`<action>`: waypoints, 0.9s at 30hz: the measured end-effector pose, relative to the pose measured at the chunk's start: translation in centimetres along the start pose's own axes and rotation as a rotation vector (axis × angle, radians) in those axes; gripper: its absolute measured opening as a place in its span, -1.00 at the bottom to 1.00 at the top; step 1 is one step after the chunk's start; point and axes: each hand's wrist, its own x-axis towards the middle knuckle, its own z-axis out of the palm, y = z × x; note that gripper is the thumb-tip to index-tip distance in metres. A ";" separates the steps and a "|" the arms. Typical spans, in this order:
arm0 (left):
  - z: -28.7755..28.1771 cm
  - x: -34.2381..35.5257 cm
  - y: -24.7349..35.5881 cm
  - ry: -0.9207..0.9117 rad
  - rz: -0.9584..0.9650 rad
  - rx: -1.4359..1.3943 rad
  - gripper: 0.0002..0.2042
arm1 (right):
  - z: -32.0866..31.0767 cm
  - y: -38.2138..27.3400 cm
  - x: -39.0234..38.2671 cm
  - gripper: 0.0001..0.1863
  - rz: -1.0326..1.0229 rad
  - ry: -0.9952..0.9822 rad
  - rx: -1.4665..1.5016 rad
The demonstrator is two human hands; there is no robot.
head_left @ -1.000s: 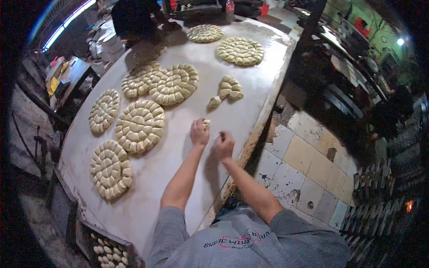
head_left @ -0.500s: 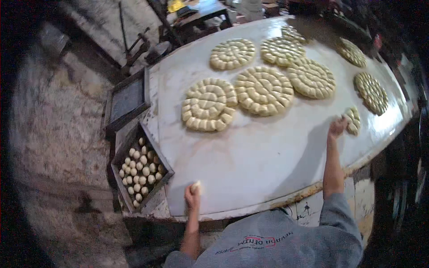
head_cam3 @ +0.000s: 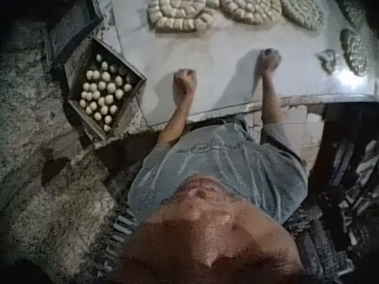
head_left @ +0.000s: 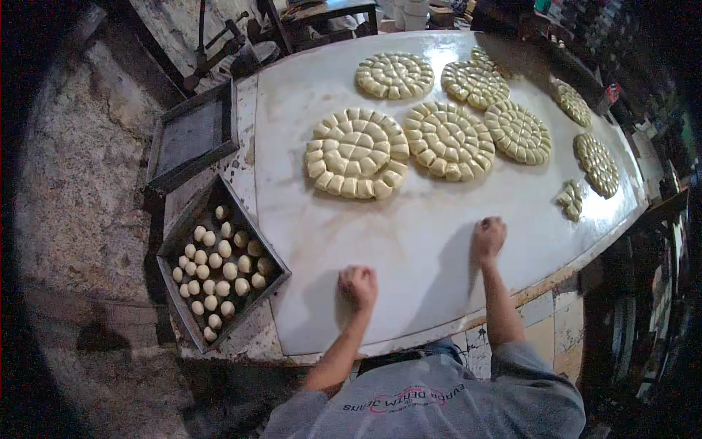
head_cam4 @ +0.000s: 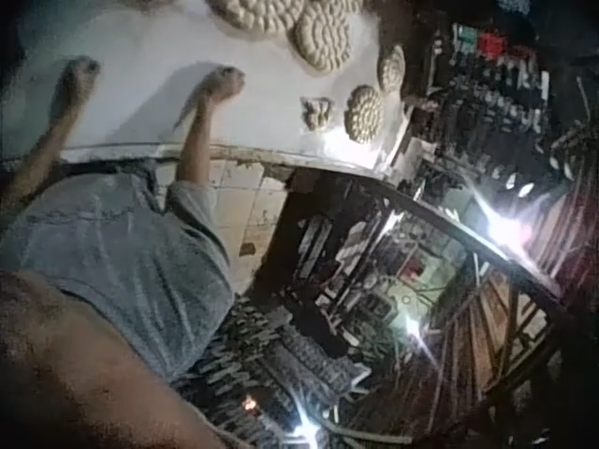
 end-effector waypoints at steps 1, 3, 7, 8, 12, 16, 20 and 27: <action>-1.4 -1.4 1.4 -0.022 0.072 0.051 -0.88 | 0.0 -0.4 -1.8 -0.82 -0.066 -0.055 -0.051; -3.0 -4.8 -0.9 0.013 0.197 0.025 -0.87 | -2.2 -1.8 -6.0 -0.82 -0.428 0.116 0.037; -6.5 -5.6 -7.4 0.016 0.111 0.128 -0.86 | -5.9 5.4 -6.7 -0.80 -0.365 0.009 0.001; -6.3 -4.1 -8.5 0.073 0.121 0.162 -0.87 | -5.7 7.6 -4.7 -0.81 -0.332 0.055 -0.101; -0.8 3.8 -10.8 0.455 -0.074 0.252 -0.92 | -2.3 8.0 3.8 -0.77 -0.407 0.179 -0.322; 3.6 4.7 -5.3 0.450 -0.147 0.064 -0.95 | 3.5 6.1 5.9 -0.74 -0.104 0.137 -0.001; 0.9 -2.1 -0.7 0.368 -0.131 0.188 -0.94 | 1.2 4.0 -0.9 -0.81 -0.490 0.116 0.081; -5.9 -7.8 -13.6 0.555 -0.222 0.220 -0.86 | -4.1 8.1 -1.2 -0.83 -0.313 0.068 -0.185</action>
